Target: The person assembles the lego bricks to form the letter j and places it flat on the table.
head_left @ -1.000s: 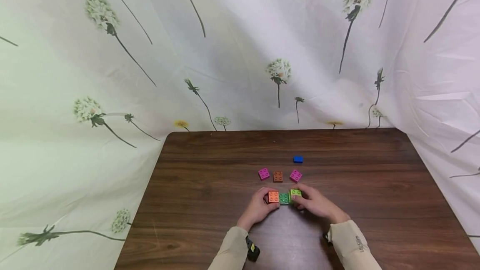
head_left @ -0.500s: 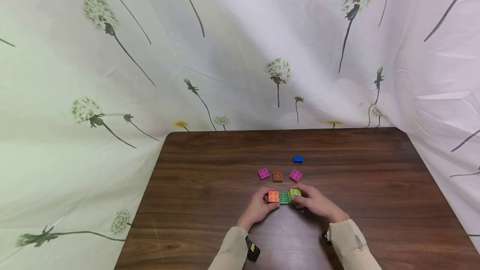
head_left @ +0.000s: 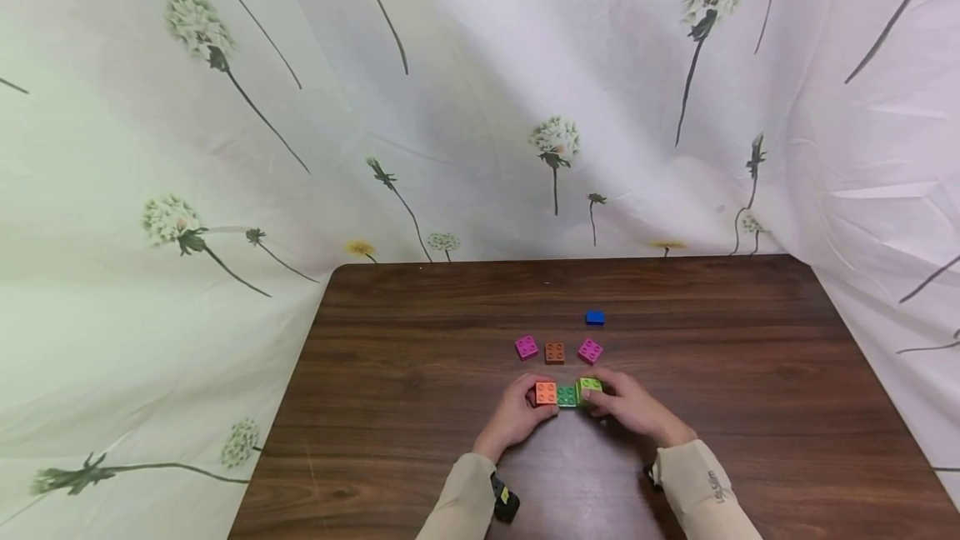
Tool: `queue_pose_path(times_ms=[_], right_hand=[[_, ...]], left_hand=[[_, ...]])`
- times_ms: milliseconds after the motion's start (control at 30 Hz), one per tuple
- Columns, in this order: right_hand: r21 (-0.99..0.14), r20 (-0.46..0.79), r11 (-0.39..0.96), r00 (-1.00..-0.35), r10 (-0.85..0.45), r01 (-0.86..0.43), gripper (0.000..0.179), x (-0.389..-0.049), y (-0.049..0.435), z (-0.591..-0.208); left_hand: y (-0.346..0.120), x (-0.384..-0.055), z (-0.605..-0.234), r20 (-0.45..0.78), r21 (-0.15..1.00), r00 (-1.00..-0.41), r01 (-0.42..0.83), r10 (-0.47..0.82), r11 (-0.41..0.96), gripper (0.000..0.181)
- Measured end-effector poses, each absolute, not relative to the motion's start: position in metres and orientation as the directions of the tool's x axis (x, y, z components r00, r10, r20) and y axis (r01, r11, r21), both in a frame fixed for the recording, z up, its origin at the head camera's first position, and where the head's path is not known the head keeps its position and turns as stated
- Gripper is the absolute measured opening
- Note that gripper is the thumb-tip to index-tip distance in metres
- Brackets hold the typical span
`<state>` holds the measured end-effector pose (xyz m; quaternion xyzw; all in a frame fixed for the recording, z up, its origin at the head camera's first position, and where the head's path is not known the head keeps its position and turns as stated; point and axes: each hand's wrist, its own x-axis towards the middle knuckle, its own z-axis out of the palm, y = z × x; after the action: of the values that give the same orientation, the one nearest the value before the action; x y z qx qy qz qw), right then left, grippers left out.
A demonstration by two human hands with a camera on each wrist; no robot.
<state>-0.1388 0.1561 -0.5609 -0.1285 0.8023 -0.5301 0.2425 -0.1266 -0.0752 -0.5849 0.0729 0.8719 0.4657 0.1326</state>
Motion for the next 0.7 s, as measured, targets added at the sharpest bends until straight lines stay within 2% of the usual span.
queue_pose_path(times_ms=[167,367,700], right_hand=[[-0.903,-0.263,0.427,-0.853,-0.450,0.053,0.039,-0.1377,0.1552,-0.5625],[-0.875,-0.232,0.484,-0.867,-0.441,-0.012,0.035,-0.1367,0.1543,-0.5614],[-0.791,-0.129,0.592,-0.903,-0.409,-0.154,0.019,-0.1365,0.1505,-0.5581]], left_hand=[[-0.0758,-0.1261,-0.5848,-0.164,0.833,-0.954,0.001,0.249,0.554,0.039],[-0.0762,-0.1266,-0.5840,-0.171,0.837,-0.953,-0.007,0.250,0.548,0.039],[-0.0762,-0.1260,-0.5821,-0.184,0.842,-0.950,-0.021,0.251,0.540,0.039]])
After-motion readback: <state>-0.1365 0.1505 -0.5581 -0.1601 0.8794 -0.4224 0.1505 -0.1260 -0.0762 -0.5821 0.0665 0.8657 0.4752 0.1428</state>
